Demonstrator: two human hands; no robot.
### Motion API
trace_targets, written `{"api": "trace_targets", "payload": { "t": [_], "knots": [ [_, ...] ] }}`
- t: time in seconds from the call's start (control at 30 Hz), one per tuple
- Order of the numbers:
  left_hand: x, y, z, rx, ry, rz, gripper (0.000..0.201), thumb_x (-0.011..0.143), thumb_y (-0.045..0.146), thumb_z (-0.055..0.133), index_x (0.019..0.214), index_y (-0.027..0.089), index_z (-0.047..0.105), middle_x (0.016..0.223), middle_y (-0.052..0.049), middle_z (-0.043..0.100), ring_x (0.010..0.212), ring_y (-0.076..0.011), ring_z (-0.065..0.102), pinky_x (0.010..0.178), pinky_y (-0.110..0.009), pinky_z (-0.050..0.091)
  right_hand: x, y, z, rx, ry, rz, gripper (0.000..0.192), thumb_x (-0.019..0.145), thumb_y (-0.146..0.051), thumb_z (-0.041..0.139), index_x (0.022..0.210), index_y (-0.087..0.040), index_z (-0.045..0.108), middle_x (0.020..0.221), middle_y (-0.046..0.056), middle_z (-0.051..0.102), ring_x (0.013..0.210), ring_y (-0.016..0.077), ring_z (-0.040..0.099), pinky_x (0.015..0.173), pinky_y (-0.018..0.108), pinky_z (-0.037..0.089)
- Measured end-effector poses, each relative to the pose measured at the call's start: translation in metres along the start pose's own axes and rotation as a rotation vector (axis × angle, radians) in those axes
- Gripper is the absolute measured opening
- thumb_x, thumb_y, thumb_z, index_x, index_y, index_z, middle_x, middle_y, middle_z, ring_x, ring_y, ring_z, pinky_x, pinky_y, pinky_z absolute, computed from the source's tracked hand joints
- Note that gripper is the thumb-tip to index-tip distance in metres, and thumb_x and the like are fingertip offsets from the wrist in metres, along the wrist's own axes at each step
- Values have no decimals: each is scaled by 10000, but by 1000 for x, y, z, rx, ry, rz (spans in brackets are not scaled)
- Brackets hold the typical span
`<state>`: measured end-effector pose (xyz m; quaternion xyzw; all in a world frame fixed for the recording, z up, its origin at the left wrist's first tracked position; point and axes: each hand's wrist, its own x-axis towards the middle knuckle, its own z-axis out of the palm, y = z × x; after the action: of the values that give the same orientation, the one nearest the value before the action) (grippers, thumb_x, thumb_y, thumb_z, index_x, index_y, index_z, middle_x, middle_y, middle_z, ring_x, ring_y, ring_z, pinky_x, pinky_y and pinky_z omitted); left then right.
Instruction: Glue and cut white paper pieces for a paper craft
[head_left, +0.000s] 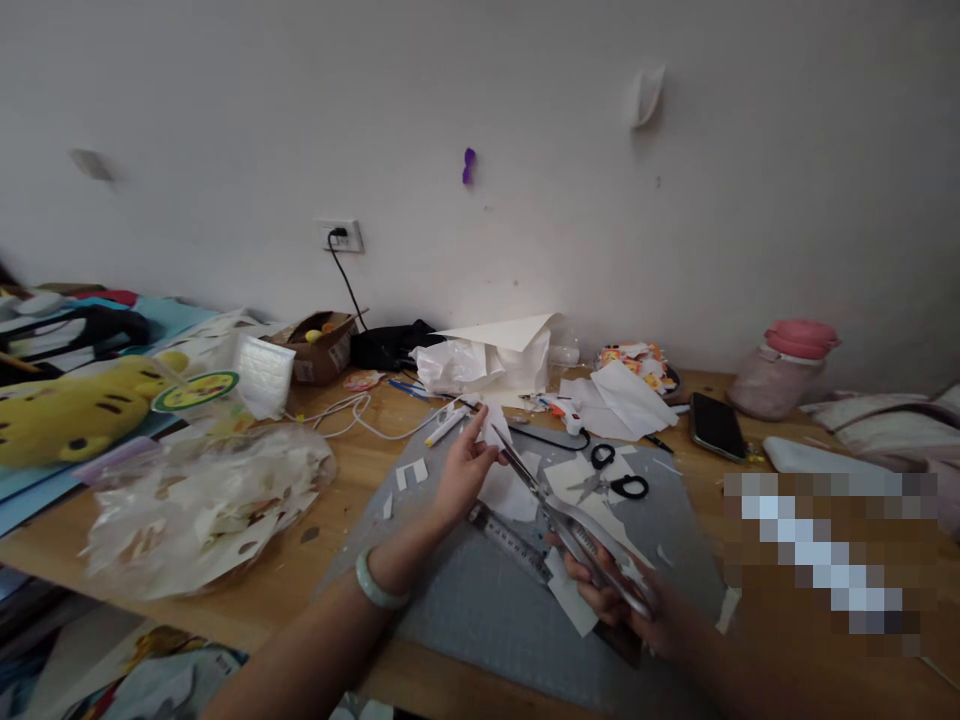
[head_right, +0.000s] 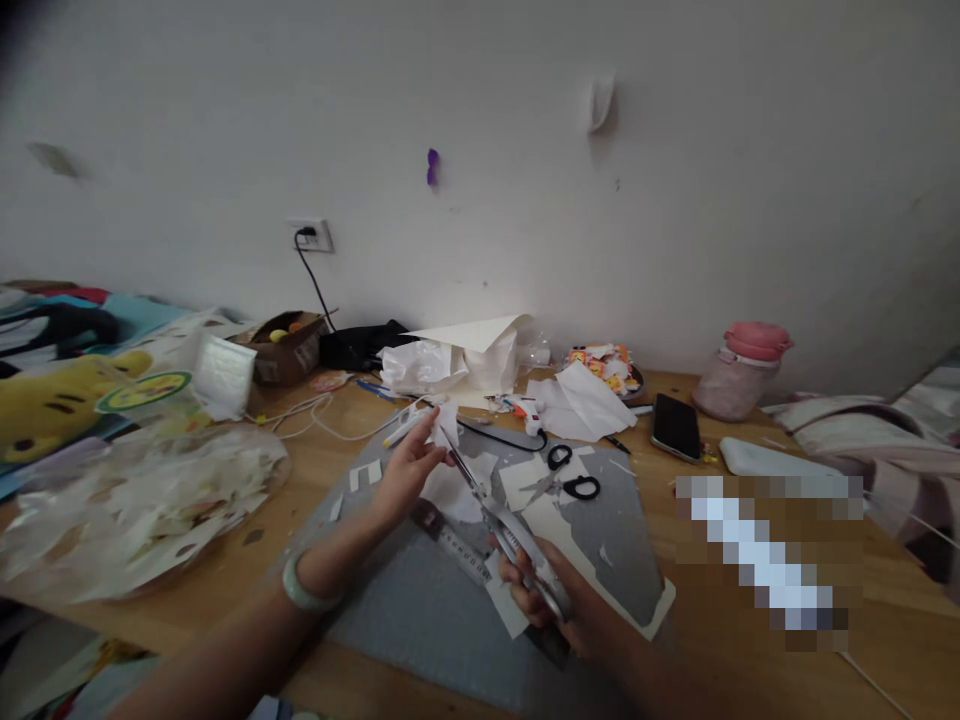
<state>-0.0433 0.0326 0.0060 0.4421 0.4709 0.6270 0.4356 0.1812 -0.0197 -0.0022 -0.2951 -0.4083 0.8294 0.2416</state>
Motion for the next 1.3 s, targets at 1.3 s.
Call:
{"api": "trace_targets", "payload": {
  "t": [1.3],
  "knots": [
    [-9,8,3,76,99,-18,577,739,267,564,1301,145,510,694,10,614,653,-127,546,710,-264,425,-5,-14,25,-129,136,10,410,615,-479,718,891,-192,619,568,-86,352,436,25,206,402,200,143]
  ]
}}
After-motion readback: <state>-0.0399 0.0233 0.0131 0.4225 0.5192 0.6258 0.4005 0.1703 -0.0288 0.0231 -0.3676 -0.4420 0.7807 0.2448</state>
